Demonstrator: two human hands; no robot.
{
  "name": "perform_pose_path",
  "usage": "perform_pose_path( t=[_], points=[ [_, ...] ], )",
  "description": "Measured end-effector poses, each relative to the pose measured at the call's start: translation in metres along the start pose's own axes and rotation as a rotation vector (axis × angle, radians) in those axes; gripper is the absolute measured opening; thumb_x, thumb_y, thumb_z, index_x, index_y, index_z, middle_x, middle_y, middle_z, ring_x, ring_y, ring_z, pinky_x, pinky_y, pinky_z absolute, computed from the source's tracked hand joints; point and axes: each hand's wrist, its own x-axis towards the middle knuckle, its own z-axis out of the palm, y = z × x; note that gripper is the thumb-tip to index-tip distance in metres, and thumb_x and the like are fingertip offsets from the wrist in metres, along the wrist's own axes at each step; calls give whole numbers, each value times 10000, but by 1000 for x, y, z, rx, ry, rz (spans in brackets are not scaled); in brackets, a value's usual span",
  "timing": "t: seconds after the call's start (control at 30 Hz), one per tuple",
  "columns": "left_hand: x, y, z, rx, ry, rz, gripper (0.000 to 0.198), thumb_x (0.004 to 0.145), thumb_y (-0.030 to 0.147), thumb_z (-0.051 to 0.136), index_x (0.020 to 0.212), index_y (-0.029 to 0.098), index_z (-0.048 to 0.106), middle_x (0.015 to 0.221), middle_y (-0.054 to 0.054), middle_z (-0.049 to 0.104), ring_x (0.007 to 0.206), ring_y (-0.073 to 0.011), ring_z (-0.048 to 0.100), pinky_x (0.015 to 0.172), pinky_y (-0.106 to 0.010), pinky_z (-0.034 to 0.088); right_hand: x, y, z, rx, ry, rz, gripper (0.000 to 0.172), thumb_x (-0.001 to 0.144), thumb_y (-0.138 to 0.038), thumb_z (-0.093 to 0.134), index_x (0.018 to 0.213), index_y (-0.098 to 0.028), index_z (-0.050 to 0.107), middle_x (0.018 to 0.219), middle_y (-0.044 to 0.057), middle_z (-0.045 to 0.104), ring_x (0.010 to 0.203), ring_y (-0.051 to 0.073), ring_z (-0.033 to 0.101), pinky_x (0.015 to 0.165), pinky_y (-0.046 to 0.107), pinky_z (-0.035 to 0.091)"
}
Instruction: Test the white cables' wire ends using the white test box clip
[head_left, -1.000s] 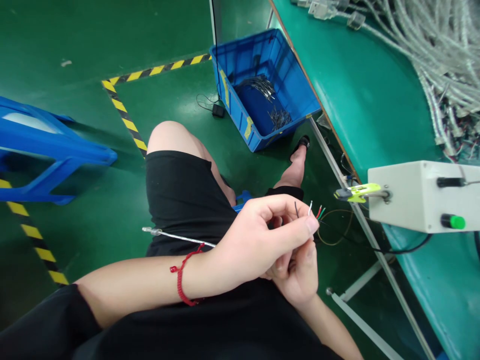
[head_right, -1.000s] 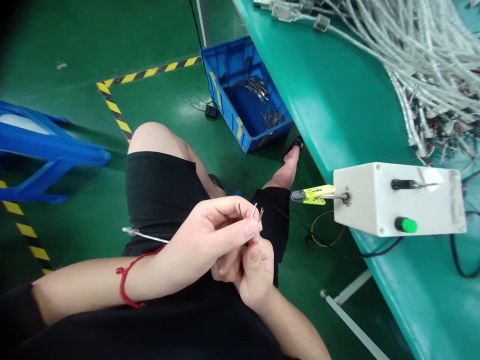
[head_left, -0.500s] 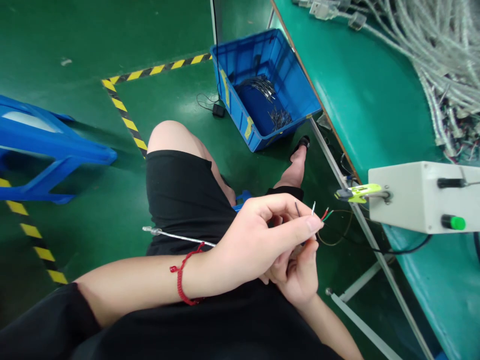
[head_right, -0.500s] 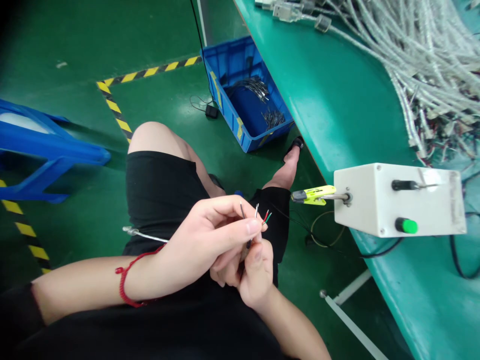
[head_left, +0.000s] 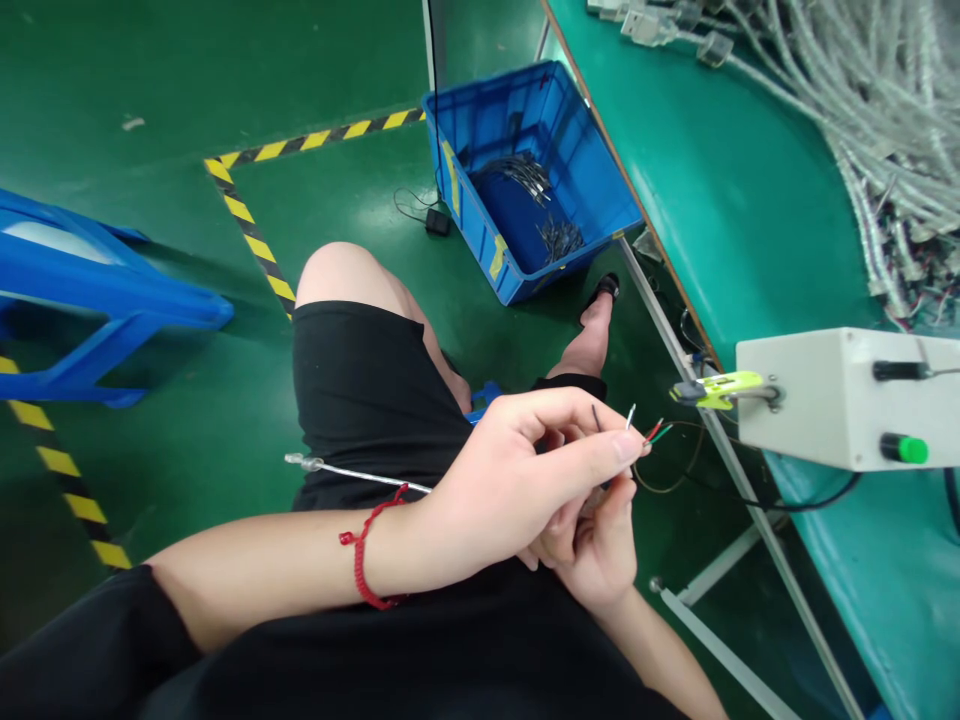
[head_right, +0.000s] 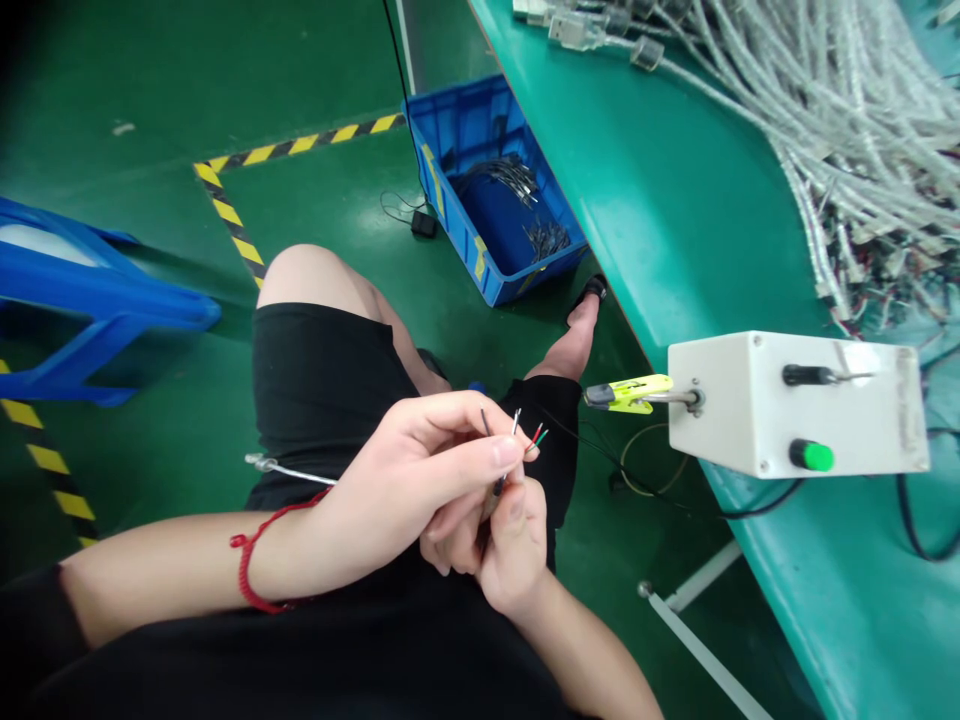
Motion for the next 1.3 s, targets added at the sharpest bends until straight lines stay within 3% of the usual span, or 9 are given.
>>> perform_pose_path(
  t=[0.23,0.43,0.7,0.97,1.3],
  points=[
    [0,-2,1,-37,17,37,114,972,322,790,930,225,833,911,-14,809,794,-114,724,734,-180,589,3,-1,2,41,7,5,599,1092,-648,379,748,-272,695,376,-87,287,292,107,295,357,267,349],
    [-2,0,3,-122,-7,33,118,988,312,786,1055,260,868,969,-5,858,876,-115,774,797,-165,617,2,0,1,29,36,25,579,1082,-676,382,762,-317,705,381,-89,266,304,121,321,359,283,346],
    [-2,-2,3,-125,-3,20,146,985,327,798,1096,264,869,961,-8,867,837,-111,781,780,-165,633,1,1,1,88,4,19,514,1095,-641,395,916,-355,783,399,-97,236,306,110,254,338,266,308],
    [-3,-2,3,-145,-14,10,164,979,345,804,1106,263,868,971,-17,868,858,-116,790,798,-163,636,1,2,2,95,26,24,543,1081,-650,428,807,-291,730,381,-100,258,285,96,248,331,259,291],
    [-2,2,4,-145,-14,-45,228,969,363,799,1131,215,860,965,-72,860,839,-176,803,761,-233,655,-2,2,0,10,71,65,594,1043,-725,412,700,-310,664,373,-90,223,279,101,262,320,236,302]
  ],
)
